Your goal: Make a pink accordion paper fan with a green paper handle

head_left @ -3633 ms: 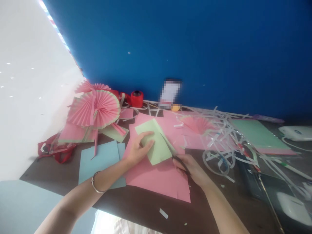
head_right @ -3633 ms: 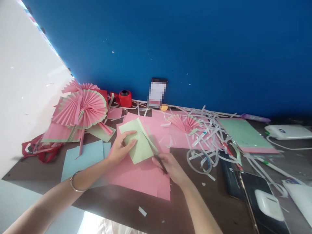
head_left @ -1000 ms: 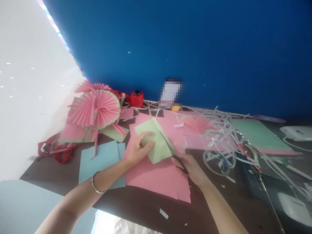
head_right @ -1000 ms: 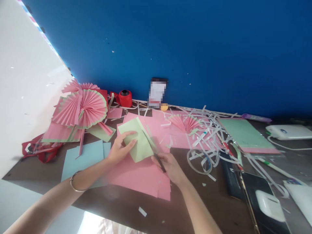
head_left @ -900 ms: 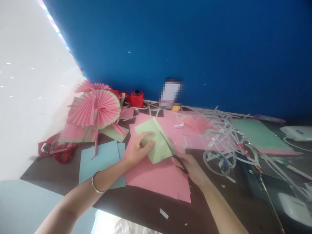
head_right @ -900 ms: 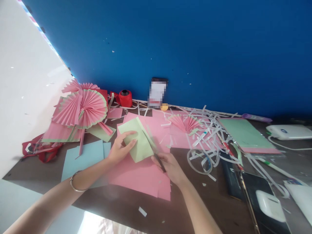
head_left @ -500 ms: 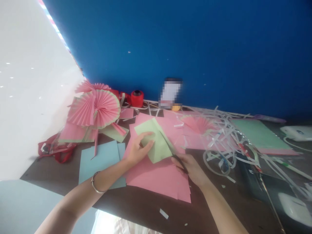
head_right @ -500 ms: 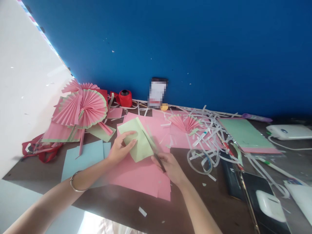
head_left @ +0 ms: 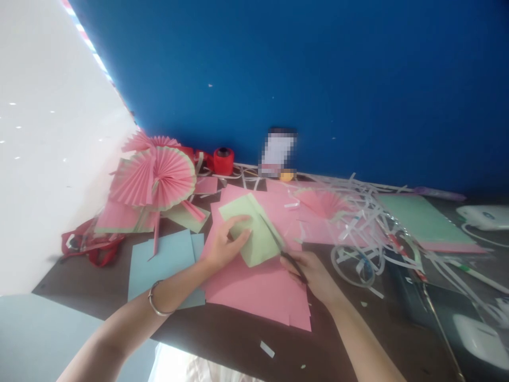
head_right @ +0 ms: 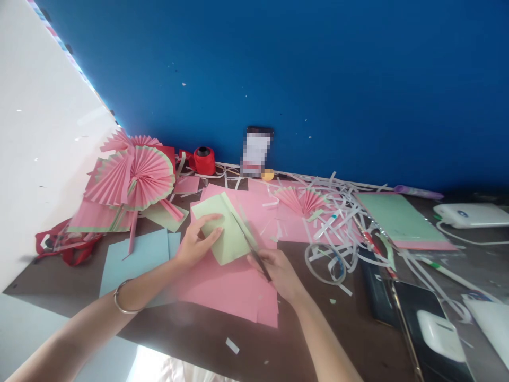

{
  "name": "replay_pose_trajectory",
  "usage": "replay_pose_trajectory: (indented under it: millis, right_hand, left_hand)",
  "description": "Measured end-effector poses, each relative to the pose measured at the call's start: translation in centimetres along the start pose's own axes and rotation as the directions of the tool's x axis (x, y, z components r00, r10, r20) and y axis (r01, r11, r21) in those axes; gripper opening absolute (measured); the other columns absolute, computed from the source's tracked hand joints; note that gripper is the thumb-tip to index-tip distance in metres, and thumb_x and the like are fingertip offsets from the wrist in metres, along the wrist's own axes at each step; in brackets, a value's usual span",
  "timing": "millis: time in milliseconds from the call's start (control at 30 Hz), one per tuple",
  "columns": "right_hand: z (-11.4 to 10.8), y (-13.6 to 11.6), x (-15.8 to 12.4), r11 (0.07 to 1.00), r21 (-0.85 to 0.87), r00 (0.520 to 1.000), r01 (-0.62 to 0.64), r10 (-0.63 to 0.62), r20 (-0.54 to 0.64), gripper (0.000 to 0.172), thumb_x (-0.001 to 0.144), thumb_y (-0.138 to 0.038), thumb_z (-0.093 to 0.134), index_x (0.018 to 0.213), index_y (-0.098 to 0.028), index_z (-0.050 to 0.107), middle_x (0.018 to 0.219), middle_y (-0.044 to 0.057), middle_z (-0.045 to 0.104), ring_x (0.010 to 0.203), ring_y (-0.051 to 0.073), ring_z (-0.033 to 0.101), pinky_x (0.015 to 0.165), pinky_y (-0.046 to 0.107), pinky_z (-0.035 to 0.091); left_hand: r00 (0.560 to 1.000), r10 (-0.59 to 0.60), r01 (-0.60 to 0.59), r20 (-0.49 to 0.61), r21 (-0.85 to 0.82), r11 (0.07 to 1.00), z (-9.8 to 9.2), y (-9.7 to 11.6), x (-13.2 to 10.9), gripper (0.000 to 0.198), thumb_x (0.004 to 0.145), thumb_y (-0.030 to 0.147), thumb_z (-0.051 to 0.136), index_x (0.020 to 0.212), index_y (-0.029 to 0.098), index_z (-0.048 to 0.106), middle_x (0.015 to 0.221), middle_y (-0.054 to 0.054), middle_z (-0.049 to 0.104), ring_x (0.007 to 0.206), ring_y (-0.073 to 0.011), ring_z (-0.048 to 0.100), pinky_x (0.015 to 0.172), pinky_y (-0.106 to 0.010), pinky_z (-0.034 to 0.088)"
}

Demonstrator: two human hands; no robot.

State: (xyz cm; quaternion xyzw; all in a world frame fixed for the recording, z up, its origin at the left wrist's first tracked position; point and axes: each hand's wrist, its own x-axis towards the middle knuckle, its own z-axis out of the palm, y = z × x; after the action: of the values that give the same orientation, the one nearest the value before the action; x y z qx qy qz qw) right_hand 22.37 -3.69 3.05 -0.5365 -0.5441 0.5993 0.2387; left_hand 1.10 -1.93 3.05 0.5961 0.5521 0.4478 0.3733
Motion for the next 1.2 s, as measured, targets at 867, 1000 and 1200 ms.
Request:
replay_pose_trajectory:
  millis: [867, 1000, 1200]
  right_hand:
    - [-0.4, 0.5, 0.1, 0.997, -0.068, 0.999, 0.040, -0.041, -0.020, 0.041, 0.075, -0.049, 0.057, 0.053, -0.017, 0.044, 0.046, -0.007, 0.030, 0.041, 0.006, 0.029, 0.044, 0.024, 0.018]
    - [-0.3, 0.6, 0.2, 0.997, -0.063, 0.998, 0.048, -0.051, -0.036, 0.039, 0.075, -0.045, 0.058, 0.053, -0.017, 0.044, 0.047, -0.007, 0.030, 0.042, 0.006, 0.029, 0.044, 0.024, 0.017]
    - [-0.2, 0.4, 0.1, 0.997, -0.058, 0.999, 0.042, -0.044, -0.030, 0.039, 0.075, -0.046, 0.058, 0.053, -0.018, 0.042, 0.047, -0.007, 0.029, 0.041, 0.005, 0.028, 0.042, 0.023, 0.018]
  left_hand:
    - [1.000, 0.030, -0.030, 0.005, -0.005, 1.000, 0.0, -0.5, 0.0, 0.026, 0.080, 0.027, 0.056, 0.104, 0.019, 0.060, 0.111, -0.006, 0.063, 0.103, -0.0204, 0.058, 0.081, -0.029, 0.049]
    - [0.999, 0.036, -0.036, 0.005, -0.012, 0.999, 0.0, -0.6, 0.1, 0.026, 0.080, 0.028, 0.056, 0.104, 0.019, 0.060, 0.111, -0.006, 0.064, 0.104, -0.0205, 0.058, 0.082, -0.030, 0.048]
    - [0.999, 0.036, -0.035, 0.004, -0.024, 0.999, 0.1, -0.9, 0.1, 0.026, 0.080, 0.027, 0.055, 0.104, 0.019, 0.060, 0.111, -0.006, 0.063, 0.105, -0.0192, 0.057, 0.083, -0.028, 0.048]
